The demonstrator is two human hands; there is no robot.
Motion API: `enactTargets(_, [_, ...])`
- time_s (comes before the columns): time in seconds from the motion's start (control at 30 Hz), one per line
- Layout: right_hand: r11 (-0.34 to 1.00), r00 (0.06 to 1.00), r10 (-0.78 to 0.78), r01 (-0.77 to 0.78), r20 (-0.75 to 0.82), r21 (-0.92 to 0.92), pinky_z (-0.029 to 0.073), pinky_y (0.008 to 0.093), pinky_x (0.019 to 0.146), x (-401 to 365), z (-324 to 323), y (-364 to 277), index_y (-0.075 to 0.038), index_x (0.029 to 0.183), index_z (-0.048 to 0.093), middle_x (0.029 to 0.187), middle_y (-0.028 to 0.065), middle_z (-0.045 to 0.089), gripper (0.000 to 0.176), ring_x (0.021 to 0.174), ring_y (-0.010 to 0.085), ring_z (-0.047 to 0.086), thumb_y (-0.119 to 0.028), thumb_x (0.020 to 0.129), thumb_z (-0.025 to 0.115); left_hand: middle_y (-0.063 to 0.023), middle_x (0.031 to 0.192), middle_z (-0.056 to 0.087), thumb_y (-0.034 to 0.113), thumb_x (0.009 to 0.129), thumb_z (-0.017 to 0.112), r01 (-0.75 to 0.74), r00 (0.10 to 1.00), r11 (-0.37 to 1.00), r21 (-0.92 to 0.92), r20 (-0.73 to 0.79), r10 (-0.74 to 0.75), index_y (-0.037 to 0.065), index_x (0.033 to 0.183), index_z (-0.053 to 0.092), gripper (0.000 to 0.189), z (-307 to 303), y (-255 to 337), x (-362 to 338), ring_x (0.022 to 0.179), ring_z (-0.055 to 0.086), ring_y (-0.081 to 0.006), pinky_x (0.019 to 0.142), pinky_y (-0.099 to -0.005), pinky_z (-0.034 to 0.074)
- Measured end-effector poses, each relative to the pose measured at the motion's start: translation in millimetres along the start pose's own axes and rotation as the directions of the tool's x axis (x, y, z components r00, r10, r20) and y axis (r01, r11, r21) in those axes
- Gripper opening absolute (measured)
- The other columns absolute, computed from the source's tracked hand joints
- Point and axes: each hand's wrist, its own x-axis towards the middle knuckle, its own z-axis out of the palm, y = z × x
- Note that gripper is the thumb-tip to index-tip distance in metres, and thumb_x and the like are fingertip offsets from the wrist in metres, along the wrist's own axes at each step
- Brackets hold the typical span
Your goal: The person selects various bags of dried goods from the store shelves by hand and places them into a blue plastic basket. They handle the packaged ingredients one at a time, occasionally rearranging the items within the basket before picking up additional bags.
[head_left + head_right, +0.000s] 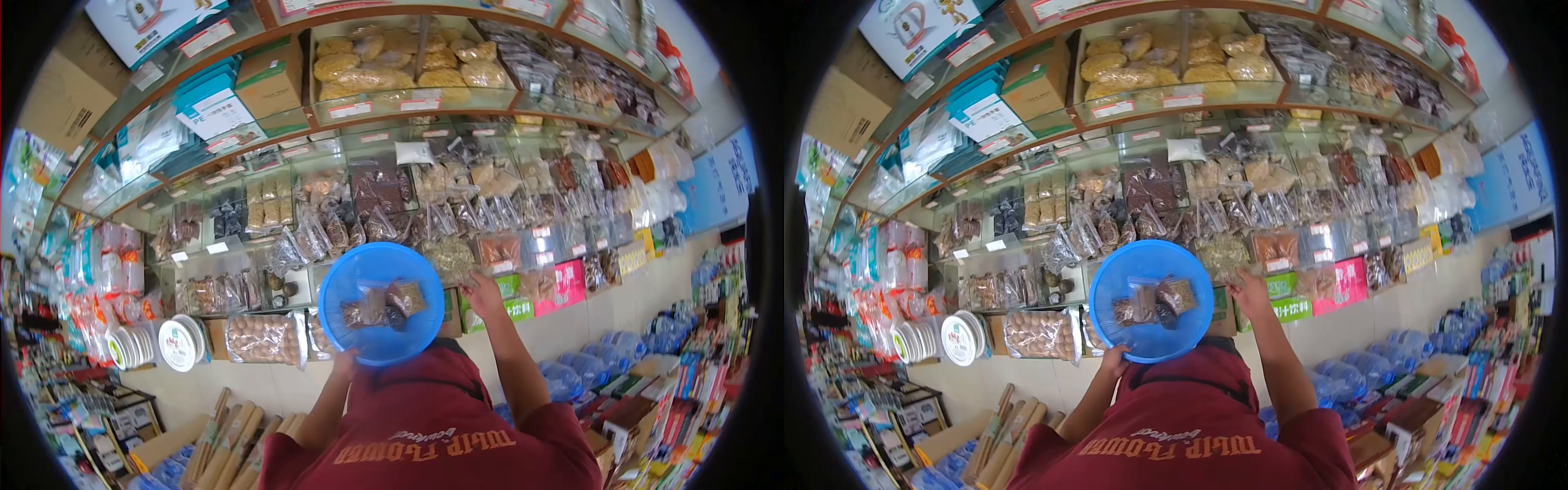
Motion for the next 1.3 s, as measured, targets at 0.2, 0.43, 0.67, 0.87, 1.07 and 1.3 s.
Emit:
enactTargets(0.2, [0.994,0.994,-0.013,0.024,0.108,-0.104,0.054,0.0371,0.067,129.5,75.8,-59.8,0.003,0.114,0.043,0.111,0.0155,0.051,0.038,0.088,0.0326,0.058,-0.003,0.081,0.061,-0.0158,0.105,0.052,-0.012,0.067,0.042,-0.145,0.985,0.982,-0.124,-0.114,0.131,-0.002,0.12,0.038,0.054,12.3,-31.6,-32.5,0.096,0.056,-0.0324,0.086,-0.0449,0.05])
enactTargets(0.43, [0.94,0.987,-0.162,0.158,0.011,-0.303,0.052,0.0419,0.076,236.8,135.9,-85.7,0.005,0.116,0.04,0.116,0.02,0.048,0.04,0.098,0.0388,0.058,-0.006,0.083,0.059,-0.0163,0.104,0.054,-0.01,0.068,0.044,-0.236,0.913,0.946,-0.224,-0.386,0.136,-0.002,0.114,0.042,0.047,36.4,-76.5,-70.2,0.093,0.058,-0.0317,0.08,-0.0444,0.053])
enactTargets(0.67, [0.835,0.997,-0.049,0.074,0.06,-0.546,0.052,0.039,0.08,261.2,134.0,-90.5,0.004,0.121,0.041,0.115,0.0197,0.048,0.042,0.095,0.0317,0.059,-0.008,0.085,0.056,-0.0226,0.129,0.038,-0.006,0.082,0.038,-0.185,0.901,0.96,-0.21,-0.425,0.08,0.003,0.136,0.024,0.056,120.5,-60.7,-131.8,0.12,0.041,-0.0372,0.097,-0.057,0.038])
enactTargets(0.87, [0.775,0.922,-0.222,0.365,0.317,-0.516,0.051,0.0284,0.064,151.0,48.4,-28.1,0.0,0.112,0.052,0.091,0.0091,0.061,0.03,0.077,0.0173,0.06,-0.014,0.086,0.055,-0.0176,0.134,0.034,-0.004,0.085,0.035,-0.232,0.956,0.788,-0.571,-0.284,0.075,0.008,0.136,0.022,0.054,81.5,-110.9,-113.4,0.121,0.039,-0.038,0.096,-0.0632,0.034])
enactTargets(1.07, [0.564,0.949,0.228,0.054,0.218,-0.824,0.047,0.0264,0.054,31.5,-74.8,56.7,-0.005,0.091,0.059,0.08,0.0064,0.063,0.013,0.064,0.014,0.06,-0.016,0.088,0.054,-0.0237,0.11,0.049,-0.01,0.071,0.039,-0.32,0.906,0.857,-0.404,-0.396,0.151,-0.01,0.118,0.035,0.047,25.1,-152.2,-81.6,0.104,0.053,-0.0406,0.094,-0.0544,0.044])
enactTargets(1.3, [0.214,0.767,0.59,0.154,0.253,-0.965,0.05,0.0288,0.061,23.5,-88.3,39.9,-0.002,0.101,0.058,0.087,0.0101,0.065,0.022,0.071,0.0165,0.062,-0.019,0.087,0.056,-0.0203,0.102,0.051,-0.009,0.071,0.041,-0.374,0.898,0.848,-0.375,-0.374,0.23,-0.006,0.111,0.041,0.04,25.0,-154.6,-53.0,0.093,0.057,-0.0359,0.084,-0.0503,0.051])
